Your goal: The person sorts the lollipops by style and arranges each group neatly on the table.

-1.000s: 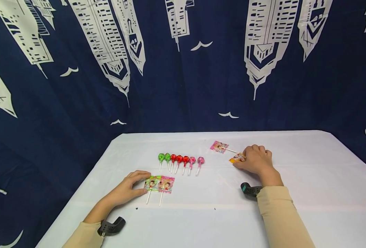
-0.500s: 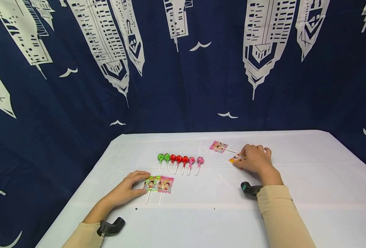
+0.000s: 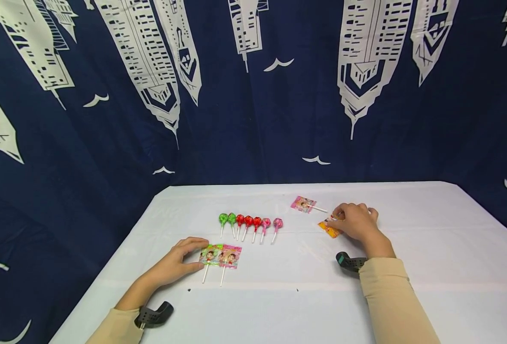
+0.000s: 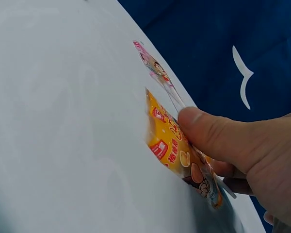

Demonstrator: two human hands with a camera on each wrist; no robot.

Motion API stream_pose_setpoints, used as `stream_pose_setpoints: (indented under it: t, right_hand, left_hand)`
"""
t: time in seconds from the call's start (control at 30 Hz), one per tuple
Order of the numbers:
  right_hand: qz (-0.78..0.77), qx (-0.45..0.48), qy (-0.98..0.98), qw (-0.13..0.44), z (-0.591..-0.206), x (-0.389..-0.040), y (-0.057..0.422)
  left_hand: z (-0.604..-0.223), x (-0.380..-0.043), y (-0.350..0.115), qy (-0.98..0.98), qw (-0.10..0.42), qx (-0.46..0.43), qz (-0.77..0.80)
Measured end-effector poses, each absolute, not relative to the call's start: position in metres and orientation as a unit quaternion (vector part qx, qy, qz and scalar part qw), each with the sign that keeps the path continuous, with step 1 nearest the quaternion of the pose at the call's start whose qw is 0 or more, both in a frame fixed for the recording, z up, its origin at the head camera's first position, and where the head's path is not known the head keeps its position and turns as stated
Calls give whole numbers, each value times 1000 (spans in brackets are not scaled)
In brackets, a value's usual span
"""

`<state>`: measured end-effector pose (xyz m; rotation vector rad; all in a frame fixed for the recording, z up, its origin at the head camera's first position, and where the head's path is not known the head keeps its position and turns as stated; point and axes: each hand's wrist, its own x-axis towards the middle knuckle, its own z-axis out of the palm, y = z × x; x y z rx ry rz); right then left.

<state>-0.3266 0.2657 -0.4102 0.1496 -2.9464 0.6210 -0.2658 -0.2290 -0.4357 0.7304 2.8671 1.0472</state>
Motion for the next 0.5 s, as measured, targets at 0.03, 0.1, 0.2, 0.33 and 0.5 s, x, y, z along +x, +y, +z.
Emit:
stream_pose_setpoints:
  t: [0.03, 0.1, 0.2, 0.33, 0.5]
  right_hand:
    - [208, 51, -975, 65, -411, -326, 266]
    - [216, 53, -973, 65, -411, -326, 266]
    - [225, 59, -971, 61, -411, -325, 267]
    - [230, 67, -969, 55, -411, -326, 268]
    - [238, 62, -968, 49, -409, -329, 267]
  left_hand:
    - [-436, -266, -229, 913, 2, 233, 334]
    - [-435, -265, -229, 913, 4, 230, 336]
    - [-435, -265, -229, 913, 3, 232, 336]
    - [-436, -265, -229, 912, 3, 233, 337]
    - [-436, -266, -229, 913, 1, 233, 335]
